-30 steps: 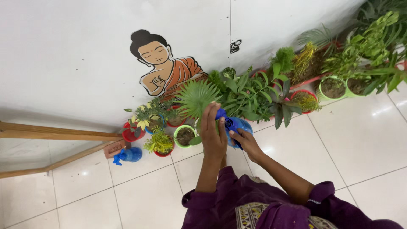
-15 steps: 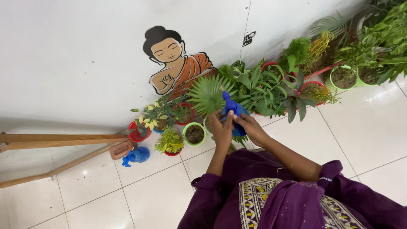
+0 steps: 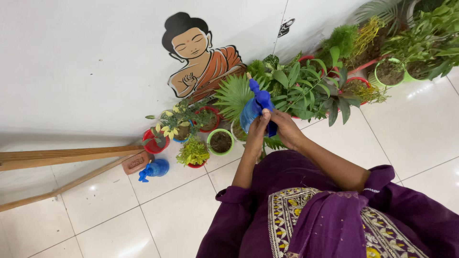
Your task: The person uses a blue spray bottle to mist water onto the leaves and soil of several potted plants arranged on a tiled floor. The person moves from plant to plant, spraying each one in turn.
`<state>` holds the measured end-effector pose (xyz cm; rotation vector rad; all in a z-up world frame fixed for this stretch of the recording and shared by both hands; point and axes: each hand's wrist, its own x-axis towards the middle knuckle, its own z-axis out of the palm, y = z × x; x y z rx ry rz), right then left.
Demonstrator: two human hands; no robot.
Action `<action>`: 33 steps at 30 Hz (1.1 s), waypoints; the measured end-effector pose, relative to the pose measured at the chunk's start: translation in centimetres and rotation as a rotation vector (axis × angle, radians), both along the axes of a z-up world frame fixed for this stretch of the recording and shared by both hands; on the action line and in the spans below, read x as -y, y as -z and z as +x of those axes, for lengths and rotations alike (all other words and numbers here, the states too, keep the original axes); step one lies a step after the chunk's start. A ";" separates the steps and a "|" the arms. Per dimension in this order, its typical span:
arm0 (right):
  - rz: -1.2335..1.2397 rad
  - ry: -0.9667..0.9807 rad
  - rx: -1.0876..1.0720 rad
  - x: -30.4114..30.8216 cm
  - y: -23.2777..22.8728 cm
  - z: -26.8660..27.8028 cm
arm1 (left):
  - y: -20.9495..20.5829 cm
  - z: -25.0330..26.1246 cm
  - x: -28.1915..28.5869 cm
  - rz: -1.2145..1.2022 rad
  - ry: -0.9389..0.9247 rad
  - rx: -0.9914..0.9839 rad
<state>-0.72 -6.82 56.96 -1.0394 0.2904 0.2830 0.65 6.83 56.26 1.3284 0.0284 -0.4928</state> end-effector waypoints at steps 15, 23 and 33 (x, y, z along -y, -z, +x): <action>-0.007 0.056 0.049 0.3 1.4 -1.2 | 2.4 -1.0 2.1 0.130 -0.033 0.053; -0.206 0.004 0.119 0.0 2.8 -2.2 | 3.9 -2.4 2.2 0.014 -0.106 0.012; -0.274 0.024 0.040 -0.6 4.3 -2.0 | 5.1 -2.6 2.0 0.006 -0.127 0.037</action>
